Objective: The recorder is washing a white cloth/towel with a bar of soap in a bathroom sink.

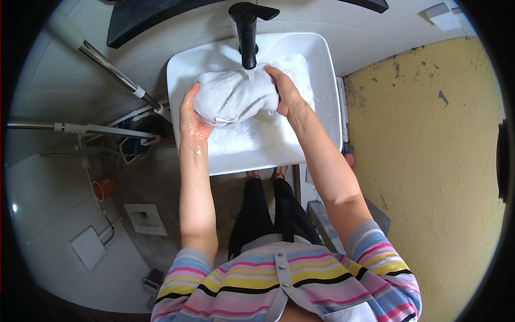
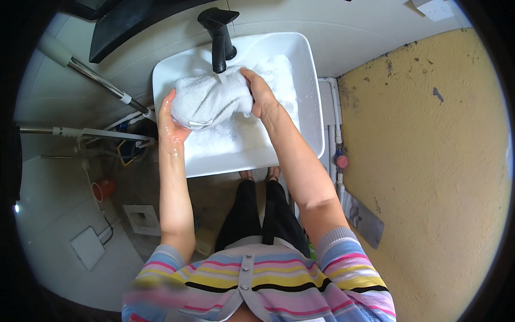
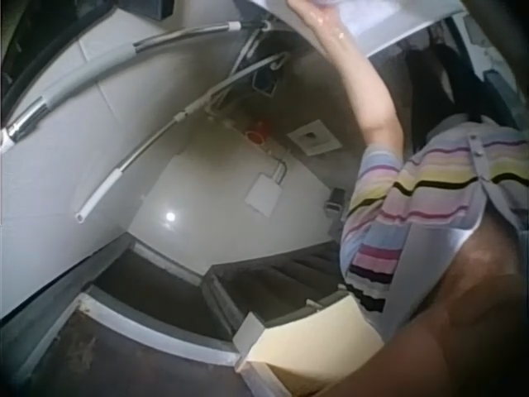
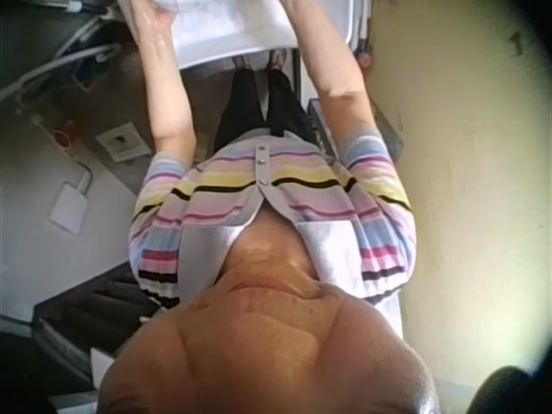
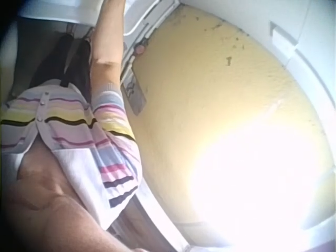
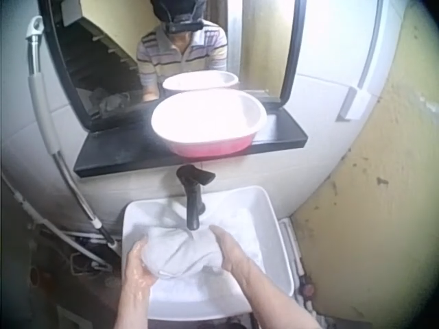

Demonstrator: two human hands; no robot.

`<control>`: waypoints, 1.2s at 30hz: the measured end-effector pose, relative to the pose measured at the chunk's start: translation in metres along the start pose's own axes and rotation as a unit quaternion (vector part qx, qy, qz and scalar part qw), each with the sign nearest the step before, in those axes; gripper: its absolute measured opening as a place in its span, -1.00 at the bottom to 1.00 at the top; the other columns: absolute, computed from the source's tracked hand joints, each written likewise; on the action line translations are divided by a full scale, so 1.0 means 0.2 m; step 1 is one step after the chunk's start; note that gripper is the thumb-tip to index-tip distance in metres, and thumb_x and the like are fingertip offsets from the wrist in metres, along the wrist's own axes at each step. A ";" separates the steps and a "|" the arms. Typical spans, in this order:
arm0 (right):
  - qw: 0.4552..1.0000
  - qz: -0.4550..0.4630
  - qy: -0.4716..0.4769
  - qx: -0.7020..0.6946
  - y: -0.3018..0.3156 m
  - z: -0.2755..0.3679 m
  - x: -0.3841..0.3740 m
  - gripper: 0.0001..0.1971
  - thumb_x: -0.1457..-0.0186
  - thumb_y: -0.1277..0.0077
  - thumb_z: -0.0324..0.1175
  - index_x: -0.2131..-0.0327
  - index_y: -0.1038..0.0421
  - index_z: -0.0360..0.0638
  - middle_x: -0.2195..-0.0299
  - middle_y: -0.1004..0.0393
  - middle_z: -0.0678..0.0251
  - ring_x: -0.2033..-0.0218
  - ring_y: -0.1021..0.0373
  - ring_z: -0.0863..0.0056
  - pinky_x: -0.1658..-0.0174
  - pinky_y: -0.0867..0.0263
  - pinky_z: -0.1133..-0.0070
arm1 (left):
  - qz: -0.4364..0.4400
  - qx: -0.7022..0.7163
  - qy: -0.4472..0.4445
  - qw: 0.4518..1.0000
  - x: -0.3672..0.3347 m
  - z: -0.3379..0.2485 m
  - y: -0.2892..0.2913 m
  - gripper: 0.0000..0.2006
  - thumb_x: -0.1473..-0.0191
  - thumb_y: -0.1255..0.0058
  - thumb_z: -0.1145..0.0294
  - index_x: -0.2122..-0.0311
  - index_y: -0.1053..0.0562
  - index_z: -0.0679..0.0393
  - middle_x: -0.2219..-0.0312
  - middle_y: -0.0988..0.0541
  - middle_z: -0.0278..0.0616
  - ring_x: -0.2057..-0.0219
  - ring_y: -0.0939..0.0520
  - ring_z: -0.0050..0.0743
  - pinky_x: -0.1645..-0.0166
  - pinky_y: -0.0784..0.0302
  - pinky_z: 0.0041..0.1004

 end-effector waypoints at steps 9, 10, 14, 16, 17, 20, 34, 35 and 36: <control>0.832 0.053 0.401 0.381 -0.36 -0.10 0.50 -0.17 0.20 -0.19 -0.57 -0.22 -0.09 -0.19 -0.07 -0.33 0.09 -0.07 -0.34 0.21 -0.11 -0.27 0.44 | 0.138 0.012 0.042 0.989 -0.04 0.28 -0.07 -0.34 -0.15 0.21 -0.24 -0.12 -0.31 0.14 -0.04 -0.44 -0.07 -0.09 -0.43 -0.17 -0.08 -0.42 -0.20; 0.801 0.072 0.408 0.432 -0.43 -0.15 0.61 -0.17 0.21 -0.23 -0.52 -0.22 -0.10 -0.16 -0.08 -0.31 0.05 -0.10 -0.30 0.14 -0.14 -0.24 0.42 | 0.256 -0.018 0.078 0.963 -0.08 0.28 -0.05 -0.27 -0.10 0.26 -0.37 -0.08 -0.35 0.11 0.14 -0.52 -0.11 0.12 -0.54 -0.24 0.12 -0.53 -0.28; 0.761 0.019 0.424 0.491 -0.40 -0.08 0.60 -0.37 0.21 -0.32 -0.32 -0.01 -0.32 -0.08 0.07 -0.44 0.05 0.07 -0.41 0.09 0.02 -0.34 0.39 | 0.307 0.160 0.055 0.937 -0.12 0.37 -0.22 -0.56 -0.18 0.15 -0.16 0.13 -0.42 0.03 0.29 -0.47 -0.39 0.25 -0.48 -0.56 0.17 -0.47 -0.45; 0.751 -0.054 0.457 0.474 -0.37 0.00 0.53 -0.60 0.14 -0.29 -0.20 0.26 -0.40 -0.18 0.34 -0.54 0.07 0.35 -0.51 0.17 0.27 -0.40 0.41 | 0.254 0.175 0.038 0.950 -0.21 0.35 -0.24 -0.71 -0.18 0.03 0.05 0.20 -0.44 0.06 0.32 -0.50 -0.41 0.29 -0.51 -0.56 0.24 -0.49 -0.46; 0.750 -0.054 0.457 0.475 -0.37 0.02 0.50 -0.60 0.14 -0.29 -0.20 0.26 -0.40 -0.18 0.34 -0.54 0.07 0.35 -0.51 0.17 0.27 -0.40 0.41 | 0.255 0.176 0.039 0.950 -0.20 0.35 -0.25 -0.71 -0.18 0.03 0.05 0.20 -0.44 0.06 0.32 -0.50 -0.41 0.29 -0.51 -0.56 0.24 -0.49 -0.46; 0.795 -0.076 0.415 0.436 -0.28 0.09 0.40 -0.58 0.04 -0.19 -0.12 0.32 -0.40 -0.35 0.52 -0.50 0.00 0.38 -0.50 0.26 0.28 -0.38 0.45 | 0.021 -0.026 -0.102 0.994 -0.08 0.25 -0.24 -0.74 -0.02 -0.13 0.31 0.19 -0.44 0.16 0.32 -0.51 -0.26 0.30 -0.54 -0.48 0.28 -0.52 -0.42; 0.965 0.020 0.253 0.061 0.07 -0.12 0.21 -0.75 -0.04 0.06 -0.65 0.21 -0.42 -0.11 0.25 -0.39 0.42 0.24 -0.30 0.58 0.11 -0.24 0.62 | 0.111 -0.083 -0.357 0.924 0.44 -0.43 -0.47 -0.73 0.02 -0.10 0.44 0.18 -0.47 0.31 0.26 -0.56 -0.16 0.19 -0.57 -0.36 0.03 -0.47 -0.36; 0.961 0.011 0.277 0.007 0.10 -0.15 0.23 -0.74 -0.03 0.08 -0.67 0.23 -0.42 -0.10 0.24 -0.40 0.40 0.21 -0.30 0.57 0.08 -0.24 0.62 | 0.139 -0.060 -0.376 0.914 0.48 -0.43 -0.53 -0.70 0.07 -0.06 0.43 0.19 -0.47 0.35 0.27 -0.56 -0.10 0.20 -0.58 -0.31 0.04 -0.48 -0.34; 0.966 -0.037 0.253 -0.031 0.14 -0.25 0.24 -0.74 -0.01 0.11 -0.70 0.26 -0.40 -0.12 0.25 -0.41 0.39 0.17 -0.32 0.56 0.03 -0.25 0.57 | 0.167 -0.038 -0.395 0.903 0.51 -0.44 -0.58 -0.66 0.12 -0.03 0.41 0.19 -0.47 0.39 0.27 -0.57 -0.05 0.21 -0.59 -0.25 0.05 -0.49 -0.31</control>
Point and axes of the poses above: each hand's wrist, its own x-axis away from the middle knuckle, its own y-axis out of the back of the hand, z = x × y, the point moved 7 cm from there along -x, towards the middle knuckle
